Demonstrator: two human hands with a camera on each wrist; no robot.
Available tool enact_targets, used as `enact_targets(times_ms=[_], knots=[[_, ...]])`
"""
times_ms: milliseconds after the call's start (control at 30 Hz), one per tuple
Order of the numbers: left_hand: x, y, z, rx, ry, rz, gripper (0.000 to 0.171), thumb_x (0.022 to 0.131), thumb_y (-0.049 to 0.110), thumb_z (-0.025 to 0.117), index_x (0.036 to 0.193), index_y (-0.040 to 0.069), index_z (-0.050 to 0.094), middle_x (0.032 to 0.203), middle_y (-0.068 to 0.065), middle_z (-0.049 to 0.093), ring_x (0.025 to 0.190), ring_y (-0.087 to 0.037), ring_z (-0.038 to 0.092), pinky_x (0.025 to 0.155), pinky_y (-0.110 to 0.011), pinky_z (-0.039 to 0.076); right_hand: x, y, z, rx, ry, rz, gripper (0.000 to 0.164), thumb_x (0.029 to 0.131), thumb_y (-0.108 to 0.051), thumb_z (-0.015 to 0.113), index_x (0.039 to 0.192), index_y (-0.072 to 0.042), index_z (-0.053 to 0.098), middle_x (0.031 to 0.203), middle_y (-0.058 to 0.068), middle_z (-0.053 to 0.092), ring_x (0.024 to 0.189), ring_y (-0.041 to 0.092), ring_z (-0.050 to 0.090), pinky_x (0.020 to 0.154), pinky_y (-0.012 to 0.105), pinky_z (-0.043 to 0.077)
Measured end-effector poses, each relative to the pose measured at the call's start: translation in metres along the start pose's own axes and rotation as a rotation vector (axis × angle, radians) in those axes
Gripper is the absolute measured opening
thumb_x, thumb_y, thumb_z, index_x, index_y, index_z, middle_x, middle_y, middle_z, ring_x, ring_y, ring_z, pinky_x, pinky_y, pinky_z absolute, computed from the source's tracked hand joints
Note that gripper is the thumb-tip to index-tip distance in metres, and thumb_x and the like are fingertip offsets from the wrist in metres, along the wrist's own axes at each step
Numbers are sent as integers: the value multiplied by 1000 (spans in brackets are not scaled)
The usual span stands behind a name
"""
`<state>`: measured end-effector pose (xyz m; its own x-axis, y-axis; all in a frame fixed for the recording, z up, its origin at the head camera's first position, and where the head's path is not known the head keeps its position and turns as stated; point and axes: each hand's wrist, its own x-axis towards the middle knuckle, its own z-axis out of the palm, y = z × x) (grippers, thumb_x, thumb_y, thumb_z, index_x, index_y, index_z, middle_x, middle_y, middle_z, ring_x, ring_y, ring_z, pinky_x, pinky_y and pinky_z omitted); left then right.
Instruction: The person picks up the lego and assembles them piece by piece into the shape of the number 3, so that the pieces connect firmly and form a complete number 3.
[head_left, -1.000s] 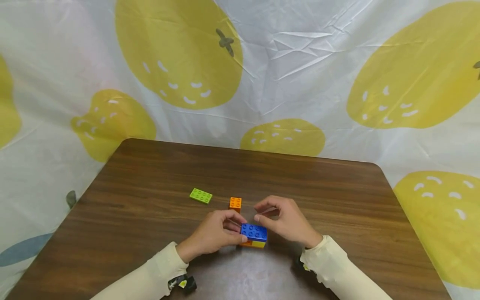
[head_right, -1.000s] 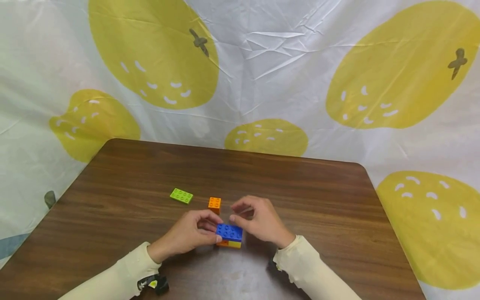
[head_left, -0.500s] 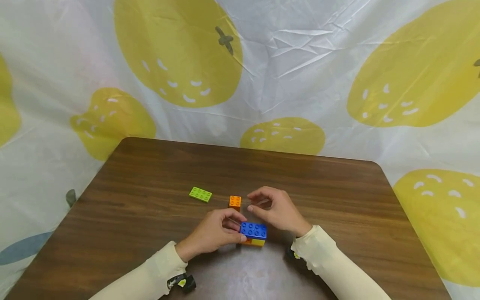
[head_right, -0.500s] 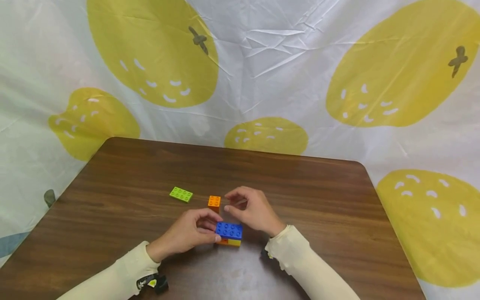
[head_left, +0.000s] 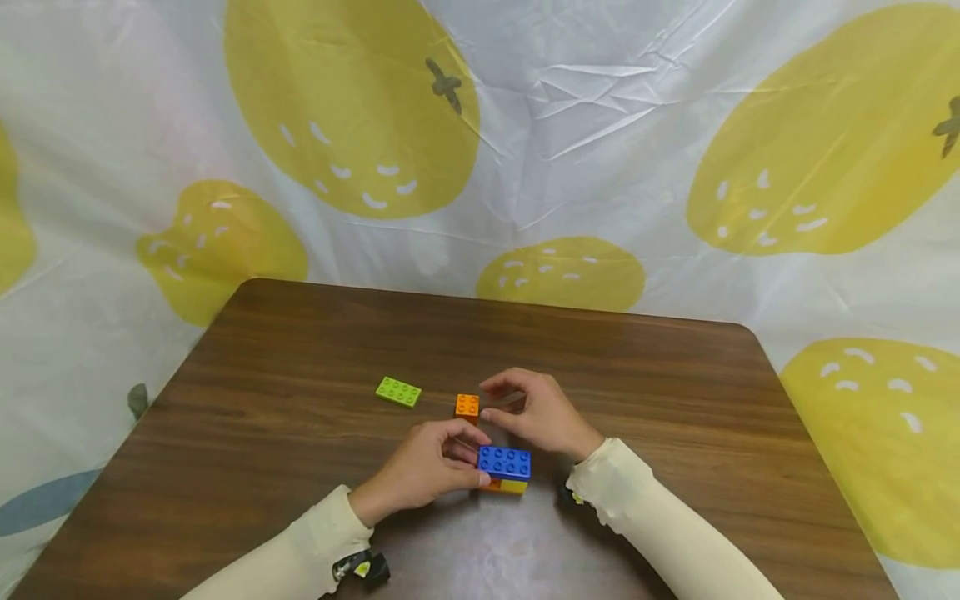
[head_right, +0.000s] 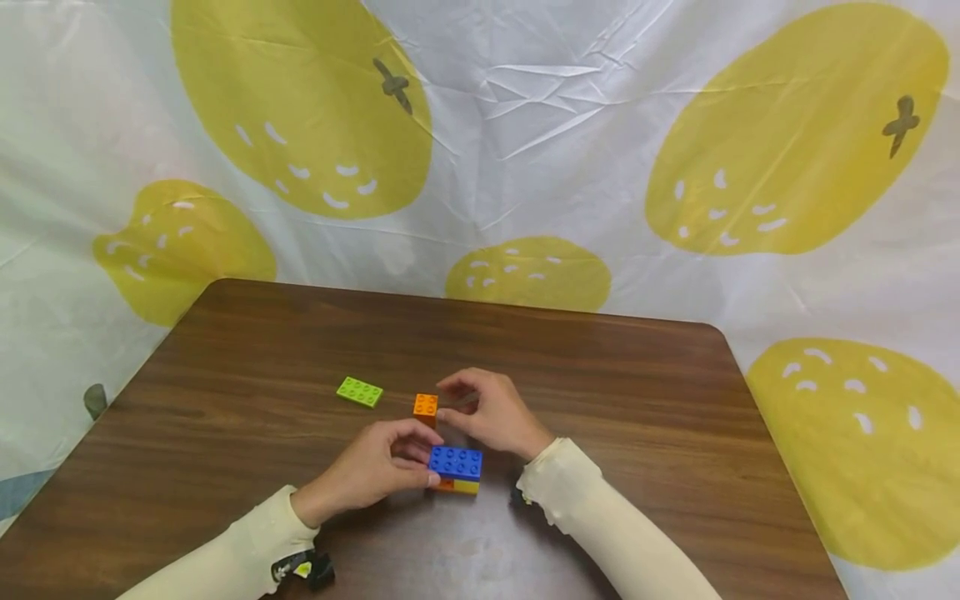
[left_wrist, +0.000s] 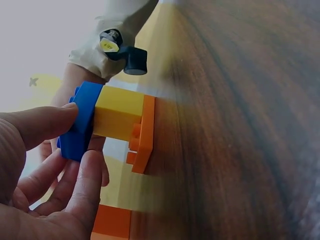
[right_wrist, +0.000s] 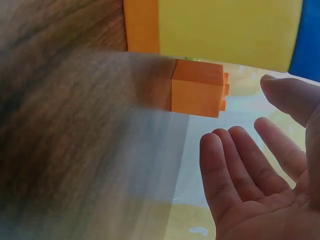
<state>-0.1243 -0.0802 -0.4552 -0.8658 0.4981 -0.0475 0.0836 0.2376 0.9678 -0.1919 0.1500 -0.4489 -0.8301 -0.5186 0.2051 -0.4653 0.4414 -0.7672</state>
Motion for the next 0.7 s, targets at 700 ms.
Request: enact_targets(times_ms=[700], knots=[[0, -3, 0, 9, 9, 13, 37, 86, 16, 90, 118, 7, 74, 117, -12, 75, 97, -17, 75, 84, -27, 64, 14, 9, 11, -131, -104, 4, 45, 94, -18, 81, 135, -5, 70, 129, 10, 75, 108, 21, 74, 94, 38, 63]])
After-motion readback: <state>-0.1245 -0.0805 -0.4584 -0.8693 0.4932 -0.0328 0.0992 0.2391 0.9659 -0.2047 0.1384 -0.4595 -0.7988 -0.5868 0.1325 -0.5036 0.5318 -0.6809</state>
